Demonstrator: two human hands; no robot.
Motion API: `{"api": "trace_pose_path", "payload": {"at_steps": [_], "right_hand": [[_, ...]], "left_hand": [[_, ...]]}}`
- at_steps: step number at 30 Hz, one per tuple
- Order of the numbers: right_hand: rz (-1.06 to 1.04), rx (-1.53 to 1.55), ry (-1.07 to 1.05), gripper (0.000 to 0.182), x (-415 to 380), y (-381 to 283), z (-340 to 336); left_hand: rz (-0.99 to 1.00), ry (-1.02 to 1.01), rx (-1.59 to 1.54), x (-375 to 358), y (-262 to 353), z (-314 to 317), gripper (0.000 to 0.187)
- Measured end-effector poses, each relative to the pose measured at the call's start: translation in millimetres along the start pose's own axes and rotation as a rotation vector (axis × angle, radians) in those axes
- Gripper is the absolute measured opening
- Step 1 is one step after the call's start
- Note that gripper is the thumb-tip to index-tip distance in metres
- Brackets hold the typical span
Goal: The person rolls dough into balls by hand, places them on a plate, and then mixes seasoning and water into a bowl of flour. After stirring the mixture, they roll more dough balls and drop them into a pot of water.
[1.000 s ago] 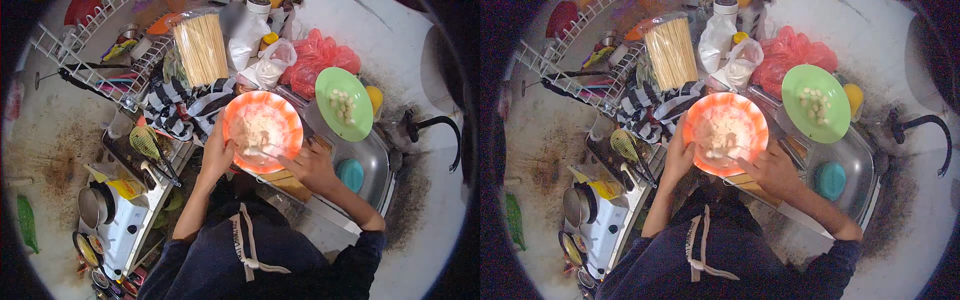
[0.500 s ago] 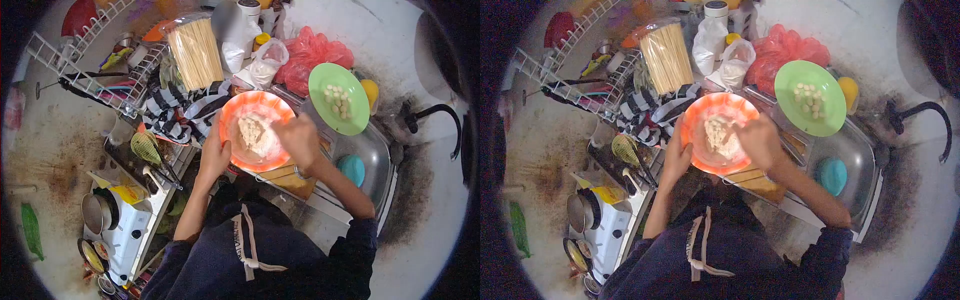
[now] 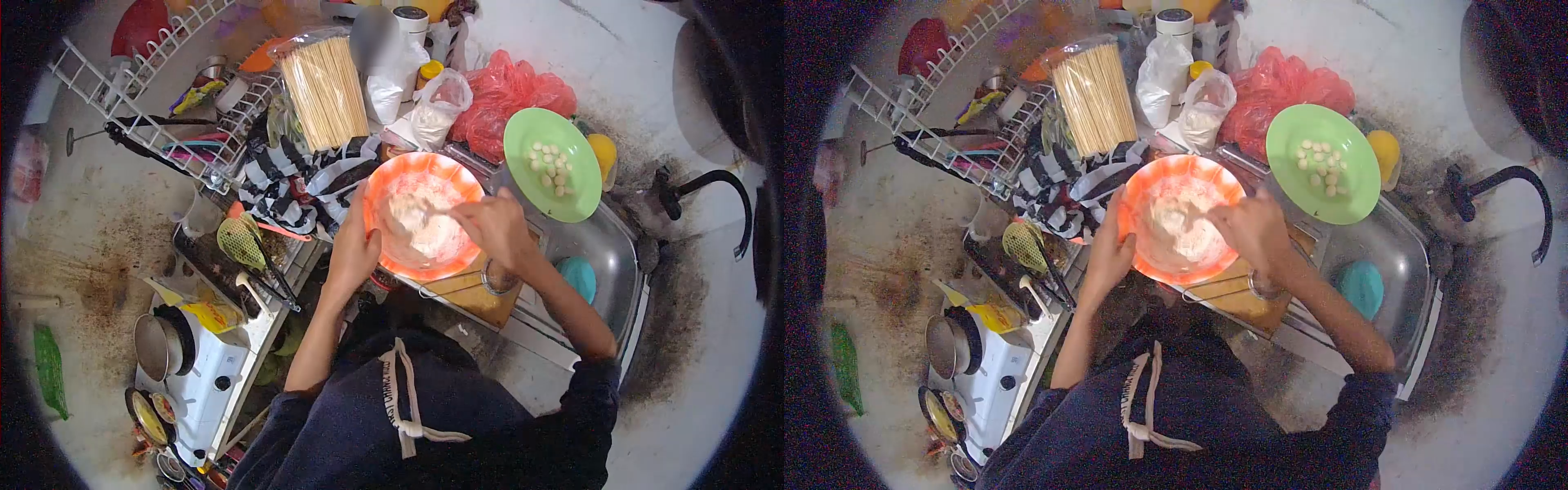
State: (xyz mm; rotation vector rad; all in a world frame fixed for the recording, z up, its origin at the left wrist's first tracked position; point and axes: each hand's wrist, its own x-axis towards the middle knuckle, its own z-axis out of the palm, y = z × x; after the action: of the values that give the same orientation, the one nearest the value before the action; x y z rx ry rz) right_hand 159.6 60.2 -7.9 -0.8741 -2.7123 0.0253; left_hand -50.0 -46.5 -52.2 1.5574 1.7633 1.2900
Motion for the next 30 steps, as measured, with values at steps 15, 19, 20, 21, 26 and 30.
{"api": "trace_pose_path", "payload": {"at_steps": [15, 19, 20, 21, 26, 30], "right_hand": [[-0.353, -0.246, -0.16, 0.013, -33, -17, -49], [-0.201, -0.199, -0.206, 0.014, -11, -23, -57], [-0.184, -0.293, -0.065, 0.014, -1, -17, -47], [-0.169, -0.384, 0.075, 0.015, 4, -15, -37], [-0.289, -0.292, 0.073, 0.015, -15, -34, 4], [-0.186, -0.068, -0.119, 0.013, -31, -28, -38]], "left_hand": [[-0.021, 0.024, 0.002, 3, -7, 3, 0.066], [-0.021, 0.003, 0.036, 4, -3, 2, 0.066], [-0.01, 0.004, 0.026, 4, -4, 3, 0.066], [-0.003, 0.007, 0.017, 4, -5, 2, 0.065], [0.002, 0.032, 0.007, 4, -6, 3, 0.065], [-0.015, 0.032, -0.034, 3, -7, 3, 0.065]]}}
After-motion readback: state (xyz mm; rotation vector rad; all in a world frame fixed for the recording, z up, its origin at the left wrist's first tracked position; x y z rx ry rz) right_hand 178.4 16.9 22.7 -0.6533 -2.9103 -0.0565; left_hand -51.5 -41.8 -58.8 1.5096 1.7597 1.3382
